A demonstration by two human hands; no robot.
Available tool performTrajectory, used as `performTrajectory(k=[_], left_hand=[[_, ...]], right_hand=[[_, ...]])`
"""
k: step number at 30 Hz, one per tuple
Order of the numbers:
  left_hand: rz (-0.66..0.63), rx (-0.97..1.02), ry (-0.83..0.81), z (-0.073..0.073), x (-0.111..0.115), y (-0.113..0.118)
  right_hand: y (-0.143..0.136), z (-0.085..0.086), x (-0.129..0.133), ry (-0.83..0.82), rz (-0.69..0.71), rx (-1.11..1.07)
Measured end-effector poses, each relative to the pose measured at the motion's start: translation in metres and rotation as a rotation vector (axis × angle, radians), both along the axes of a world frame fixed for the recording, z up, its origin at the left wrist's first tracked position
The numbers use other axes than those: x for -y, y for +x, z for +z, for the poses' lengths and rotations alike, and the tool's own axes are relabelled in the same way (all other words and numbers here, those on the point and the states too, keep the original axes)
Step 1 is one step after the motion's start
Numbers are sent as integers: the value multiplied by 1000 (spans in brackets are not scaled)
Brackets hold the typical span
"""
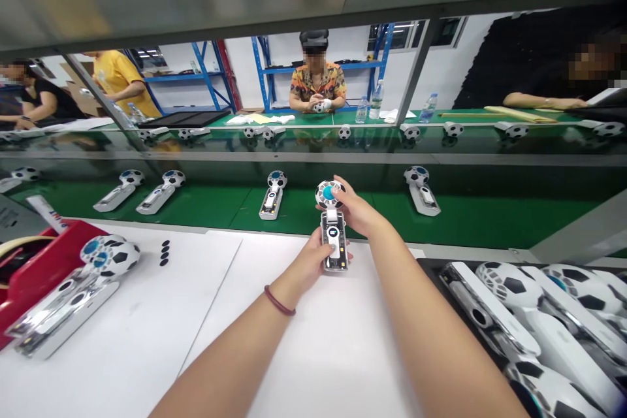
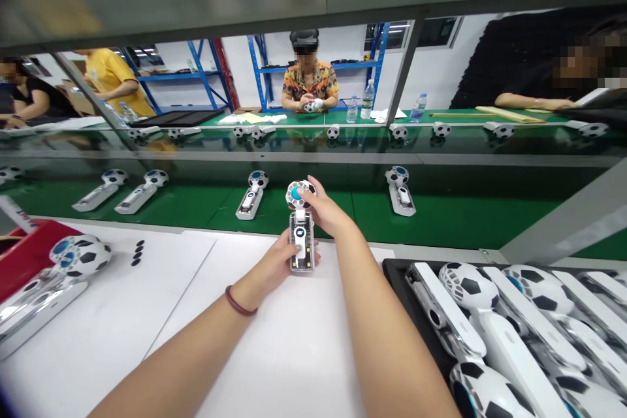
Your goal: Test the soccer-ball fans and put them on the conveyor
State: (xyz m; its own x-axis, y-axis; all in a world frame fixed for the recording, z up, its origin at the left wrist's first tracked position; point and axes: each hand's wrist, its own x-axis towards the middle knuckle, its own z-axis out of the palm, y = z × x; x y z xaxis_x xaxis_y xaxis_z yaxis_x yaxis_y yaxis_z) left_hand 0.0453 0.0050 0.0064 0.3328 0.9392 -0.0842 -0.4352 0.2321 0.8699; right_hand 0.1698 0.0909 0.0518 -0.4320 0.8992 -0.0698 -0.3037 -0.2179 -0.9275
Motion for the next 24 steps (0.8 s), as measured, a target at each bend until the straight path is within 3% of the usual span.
performTrajectory(k=[5,12,24], left_hand=[[67,-22,12,5,1,-1],[61,-87,62,5,-1,-2],[64,-120,128,-8,-10,-9]], right_hand=[[-1,-15,1,-53,209,51],[-1,-10,5,-36,393,79],[-11,-12,8,-20,305,-5]])
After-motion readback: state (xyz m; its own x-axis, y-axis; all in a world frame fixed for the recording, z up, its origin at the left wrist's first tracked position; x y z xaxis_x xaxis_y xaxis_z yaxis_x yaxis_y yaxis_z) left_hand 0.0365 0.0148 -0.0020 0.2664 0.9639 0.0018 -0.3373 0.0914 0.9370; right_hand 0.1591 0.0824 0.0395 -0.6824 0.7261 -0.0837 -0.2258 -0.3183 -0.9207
